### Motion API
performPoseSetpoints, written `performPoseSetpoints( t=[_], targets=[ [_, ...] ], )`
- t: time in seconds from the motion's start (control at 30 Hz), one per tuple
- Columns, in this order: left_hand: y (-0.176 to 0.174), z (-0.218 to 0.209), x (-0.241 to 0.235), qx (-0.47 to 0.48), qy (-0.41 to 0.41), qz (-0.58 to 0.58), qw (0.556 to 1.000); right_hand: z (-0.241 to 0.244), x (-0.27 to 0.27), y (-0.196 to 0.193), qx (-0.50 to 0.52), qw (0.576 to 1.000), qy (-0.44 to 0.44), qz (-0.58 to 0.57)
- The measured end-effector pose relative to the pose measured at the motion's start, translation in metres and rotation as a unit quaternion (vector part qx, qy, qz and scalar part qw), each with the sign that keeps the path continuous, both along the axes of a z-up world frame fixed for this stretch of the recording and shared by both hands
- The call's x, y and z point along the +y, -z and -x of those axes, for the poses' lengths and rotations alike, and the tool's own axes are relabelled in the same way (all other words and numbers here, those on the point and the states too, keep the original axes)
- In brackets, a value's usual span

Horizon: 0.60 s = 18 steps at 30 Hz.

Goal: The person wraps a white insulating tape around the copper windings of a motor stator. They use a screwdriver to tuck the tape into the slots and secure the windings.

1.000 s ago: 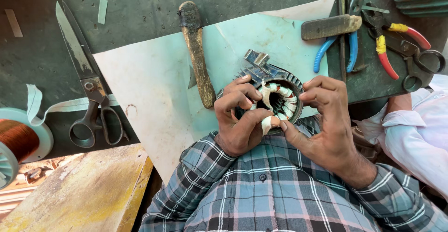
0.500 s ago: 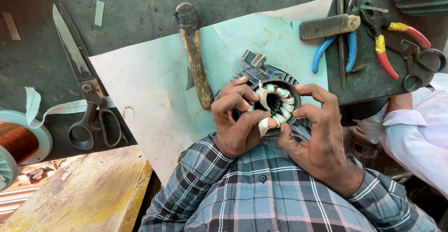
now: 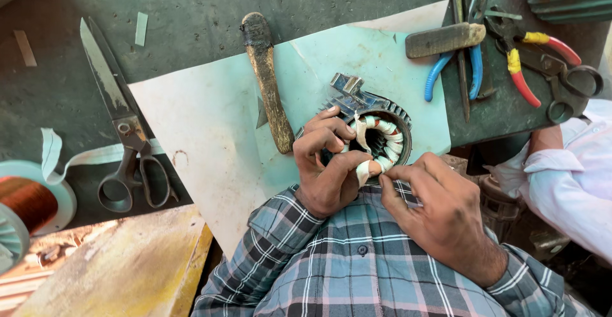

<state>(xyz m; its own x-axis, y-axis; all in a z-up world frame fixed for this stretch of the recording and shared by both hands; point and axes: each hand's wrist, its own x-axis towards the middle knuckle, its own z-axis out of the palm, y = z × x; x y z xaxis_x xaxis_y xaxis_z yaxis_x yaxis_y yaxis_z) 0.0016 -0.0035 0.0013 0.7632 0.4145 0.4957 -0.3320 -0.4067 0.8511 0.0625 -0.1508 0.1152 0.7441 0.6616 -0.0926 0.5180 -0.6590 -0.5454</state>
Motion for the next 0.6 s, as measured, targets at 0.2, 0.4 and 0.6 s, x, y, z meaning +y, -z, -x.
performPoseSetpoints(
  t=[0.2, 0.4, 0.6],
  targets=[
    [-0.001, 0.0, 0.005, -0.004, 0.017, -0.01, 1.0, 0.017, 0.014, 0.01, -0.085, 0.995, 0.016, 0.041],
    [-0.007, -0.001, 0.01, -0.011, 0.027, -0.016, 0.999, 0.022, 0.018, 0.026, -0.153, 0.985, 0.008, 0.086],
    [-0.012, -0.004, 0.01, -0.018, 0.003, -0.045, 0.999, 0.015, 0.004, 0.038, -0.132, 0.99, 0.003, 0.046]
  ],
)
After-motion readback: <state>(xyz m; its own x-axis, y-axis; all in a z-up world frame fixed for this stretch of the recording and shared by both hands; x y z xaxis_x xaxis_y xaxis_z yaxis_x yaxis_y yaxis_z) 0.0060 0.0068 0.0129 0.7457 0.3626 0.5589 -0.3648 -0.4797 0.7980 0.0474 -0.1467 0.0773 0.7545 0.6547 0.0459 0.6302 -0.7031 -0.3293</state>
